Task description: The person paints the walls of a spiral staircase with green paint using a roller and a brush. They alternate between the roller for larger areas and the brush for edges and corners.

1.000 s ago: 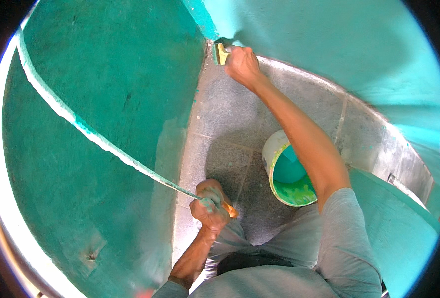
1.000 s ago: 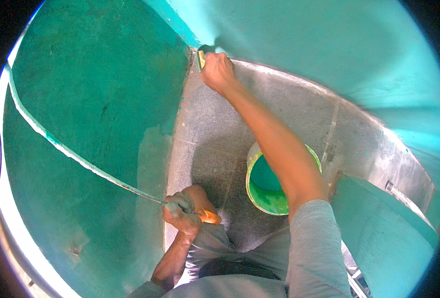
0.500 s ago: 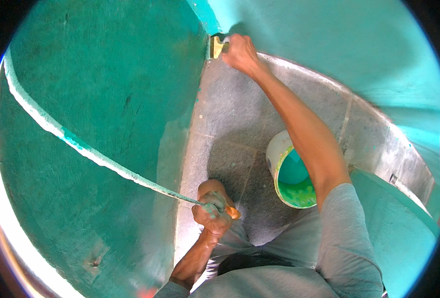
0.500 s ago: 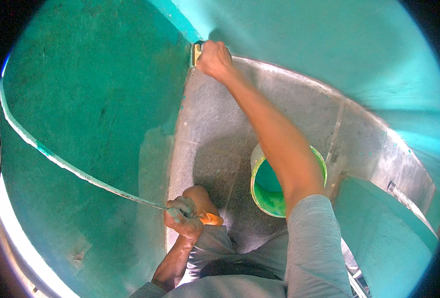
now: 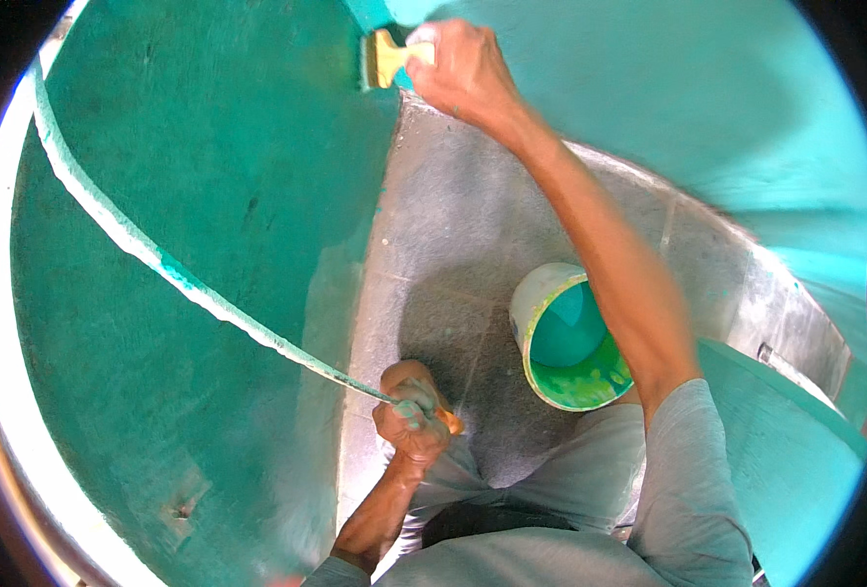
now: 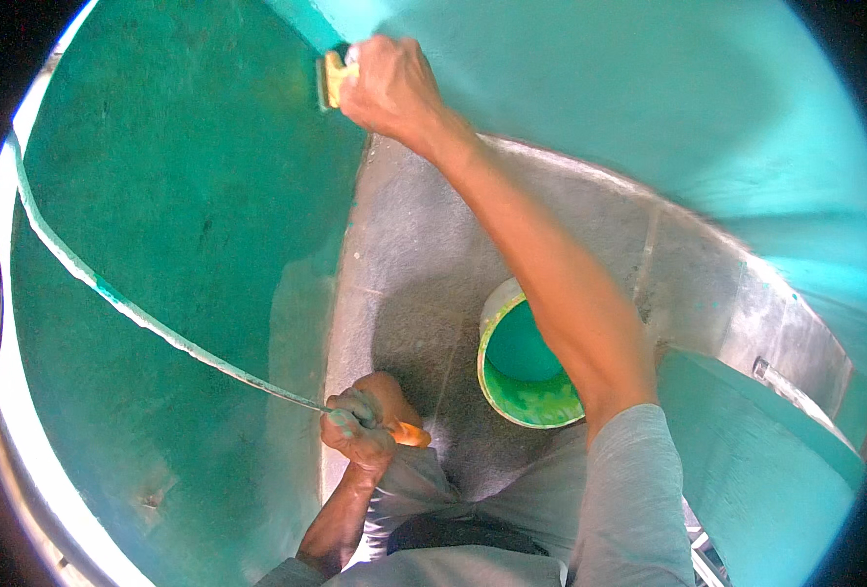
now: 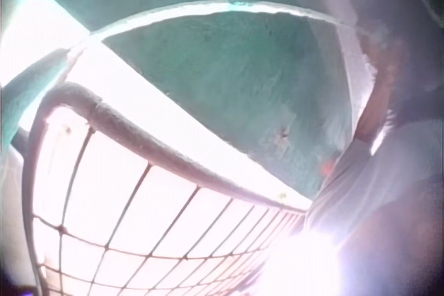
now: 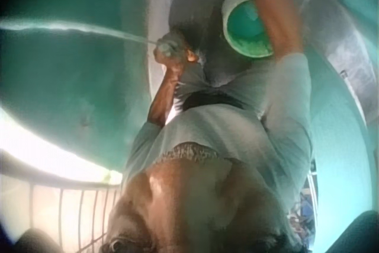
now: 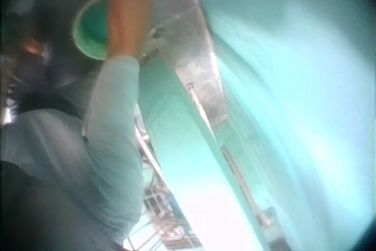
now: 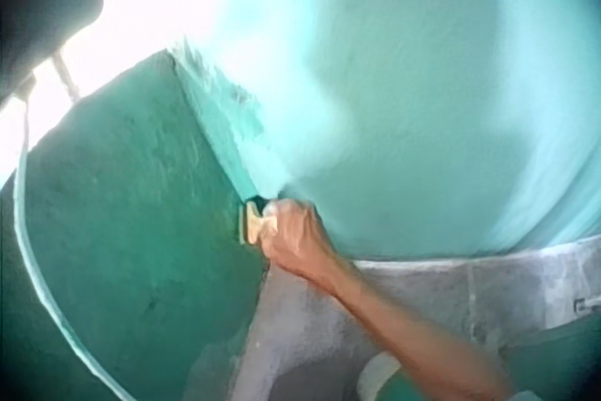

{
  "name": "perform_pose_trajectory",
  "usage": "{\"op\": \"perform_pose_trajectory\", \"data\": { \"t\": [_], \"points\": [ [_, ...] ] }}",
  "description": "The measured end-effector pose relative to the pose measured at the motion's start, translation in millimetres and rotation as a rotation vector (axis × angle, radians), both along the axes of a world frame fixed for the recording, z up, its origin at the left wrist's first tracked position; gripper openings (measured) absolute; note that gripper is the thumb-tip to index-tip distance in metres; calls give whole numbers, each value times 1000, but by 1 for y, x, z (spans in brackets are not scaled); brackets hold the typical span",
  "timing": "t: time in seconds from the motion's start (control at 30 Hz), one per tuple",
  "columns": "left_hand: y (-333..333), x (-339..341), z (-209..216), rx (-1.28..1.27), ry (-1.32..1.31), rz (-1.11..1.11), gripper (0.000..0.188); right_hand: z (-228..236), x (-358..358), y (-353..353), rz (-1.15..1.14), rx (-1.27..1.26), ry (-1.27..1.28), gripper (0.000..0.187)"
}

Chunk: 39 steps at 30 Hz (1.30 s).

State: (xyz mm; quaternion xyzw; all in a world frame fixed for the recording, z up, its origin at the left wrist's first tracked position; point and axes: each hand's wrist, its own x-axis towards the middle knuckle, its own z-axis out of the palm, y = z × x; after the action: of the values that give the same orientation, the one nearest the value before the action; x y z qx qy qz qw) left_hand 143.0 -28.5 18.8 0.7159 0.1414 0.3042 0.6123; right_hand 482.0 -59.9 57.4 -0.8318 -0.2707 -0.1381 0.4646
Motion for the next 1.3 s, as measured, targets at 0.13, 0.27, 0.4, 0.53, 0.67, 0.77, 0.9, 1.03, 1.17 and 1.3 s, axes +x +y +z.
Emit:
{"op": "perform_pose_trajectory", "data": {
  "t": [0.13,0.27,0.4,0.53,0.67,0.77,0.9,1.03,1.17,1.3],
  "points": [
    [1,-3,-3,105,0,-1,48,76,-7,-14,19,104,-133,13],
    [1,-5,-2,80,3,-16,47,126,-27,-40,43,288,-250,11],
    [3,-6,-4,157,9,24,48,96,-35,-44,-93,195,-392,13],
    [3,-2,-4,113,-56,-4,49,23,-45,-46,-20,29,-474,21],
    [3,-4,-3,135,-25,-13,49,-33,-40,-39,-21,-298,-271,23],
    [3,-4,-2,118,-49,-11,49,-32,-35,-24,5,-382,-225,26],
    [6,-6,-6,152,-65,-7,49,0,-40,-15,-59,-320,-337,26],
    [6,-8,-14,152,-55,21,46,-2,-62,-13,-41,-401,-258,28],
    [7,-6,-14,109,-83,-42,45,-16,-53,-4,-35,-510,-249,31],
    [8,-10,-17,135,-39,-18,45,12,-54,-6,-115,-375,-305,25]
  ]
}}
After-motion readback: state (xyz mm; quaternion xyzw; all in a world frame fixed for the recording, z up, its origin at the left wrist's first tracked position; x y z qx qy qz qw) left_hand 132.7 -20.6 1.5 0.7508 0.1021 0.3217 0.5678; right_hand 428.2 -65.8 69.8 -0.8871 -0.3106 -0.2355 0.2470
